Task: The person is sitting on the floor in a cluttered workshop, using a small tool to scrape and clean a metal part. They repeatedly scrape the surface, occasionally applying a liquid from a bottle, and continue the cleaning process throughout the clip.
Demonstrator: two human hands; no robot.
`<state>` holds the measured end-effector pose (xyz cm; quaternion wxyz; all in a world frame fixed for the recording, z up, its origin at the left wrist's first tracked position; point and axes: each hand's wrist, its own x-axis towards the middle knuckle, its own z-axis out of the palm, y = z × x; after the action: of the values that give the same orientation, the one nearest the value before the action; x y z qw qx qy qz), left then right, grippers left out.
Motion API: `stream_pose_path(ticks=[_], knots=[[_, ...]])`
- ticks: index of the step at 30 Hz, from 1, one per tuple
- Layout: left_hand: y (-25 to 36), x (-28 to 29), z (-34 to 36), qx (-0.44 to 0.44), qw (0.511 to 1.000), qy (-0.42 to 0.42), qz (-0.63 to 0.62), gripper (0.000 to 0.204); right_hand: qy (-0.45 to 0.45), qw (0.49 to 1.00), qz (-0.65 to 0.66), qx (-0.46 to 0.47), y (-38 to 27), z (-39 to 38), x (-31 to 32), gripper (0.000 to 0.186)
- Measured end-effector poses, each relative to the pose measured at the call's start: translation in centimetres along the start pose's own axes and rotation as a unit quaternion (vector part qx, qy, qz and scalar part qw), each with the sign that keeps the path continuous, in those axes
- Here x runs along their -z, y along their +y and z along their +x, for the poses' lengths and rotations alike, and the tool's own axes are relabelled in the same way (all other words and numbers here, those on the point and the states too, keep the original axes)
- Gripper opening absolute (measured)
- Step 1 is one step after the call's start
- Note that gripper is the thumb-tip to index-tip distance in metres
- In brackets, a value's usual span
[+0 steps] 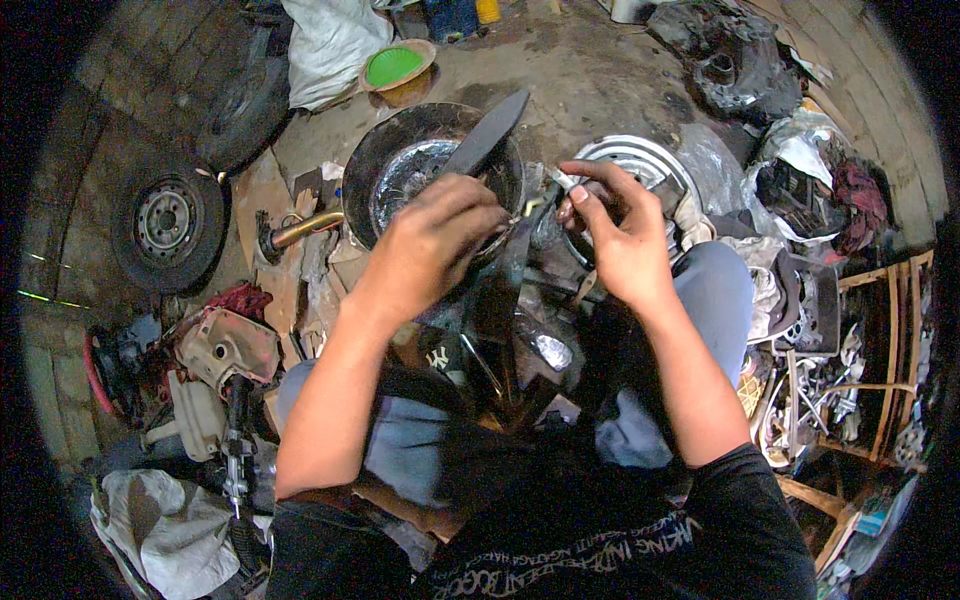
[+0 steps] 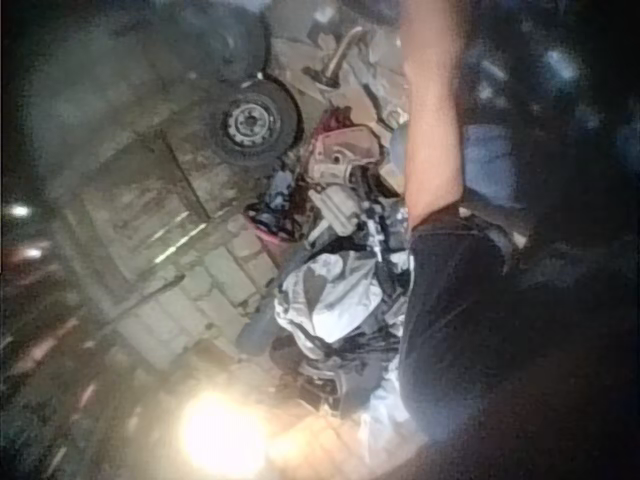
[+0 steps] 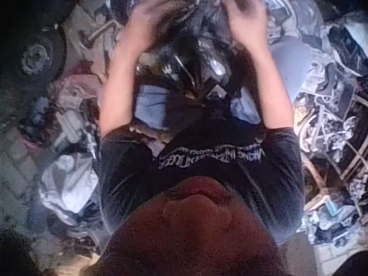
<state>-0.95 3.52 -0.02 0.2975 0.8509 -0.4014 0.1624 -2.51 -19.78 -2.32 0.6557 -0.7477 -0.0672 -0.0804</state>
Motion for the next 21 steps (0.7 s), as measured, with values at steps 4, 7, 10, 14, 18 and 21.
stream_pose_path(ticks=[4,7,10,14,18,21], knots=[[0.1,-0.8,-0.4,-0.056,0.998,-0.026,0.023,0.033,-0.054,0.975,0.143,-0.161,0.6,0.0,0.3,0.027],[0.1,-0.9,-0.6,-0.052,0.998,-0.023,0.024,0.031,-0.062,0.960,0.187,-0.199,1.3,0.1,0.4,0.033],[0.4,-0.7,-0.5,-0.045,0.999,-0.019,0.021,0.027,-0.090,0.979,0.046,-0.178,0.7,0.2,0.6,0.039],[0.5,-0.9,-0.3,-0.058,0.998,-0.008,0.025,0.022,-0.112,0.988,-0.039,-0.104,0.9,0.0,0.5,0.031],[0.7,-1.1,-0.1,-0.043,0.998,0.041,-0.034,0.025,-0.117,0.987,-0.024,-0.104,0.8,-0.1,0.6,0.033],[1.1,-1.2,0.3,0.038,0.995,0.090,-0.017,0.031,-0.117,0.984,-0.004,-0.131,0.7,-0.1,0.5,0.033]])
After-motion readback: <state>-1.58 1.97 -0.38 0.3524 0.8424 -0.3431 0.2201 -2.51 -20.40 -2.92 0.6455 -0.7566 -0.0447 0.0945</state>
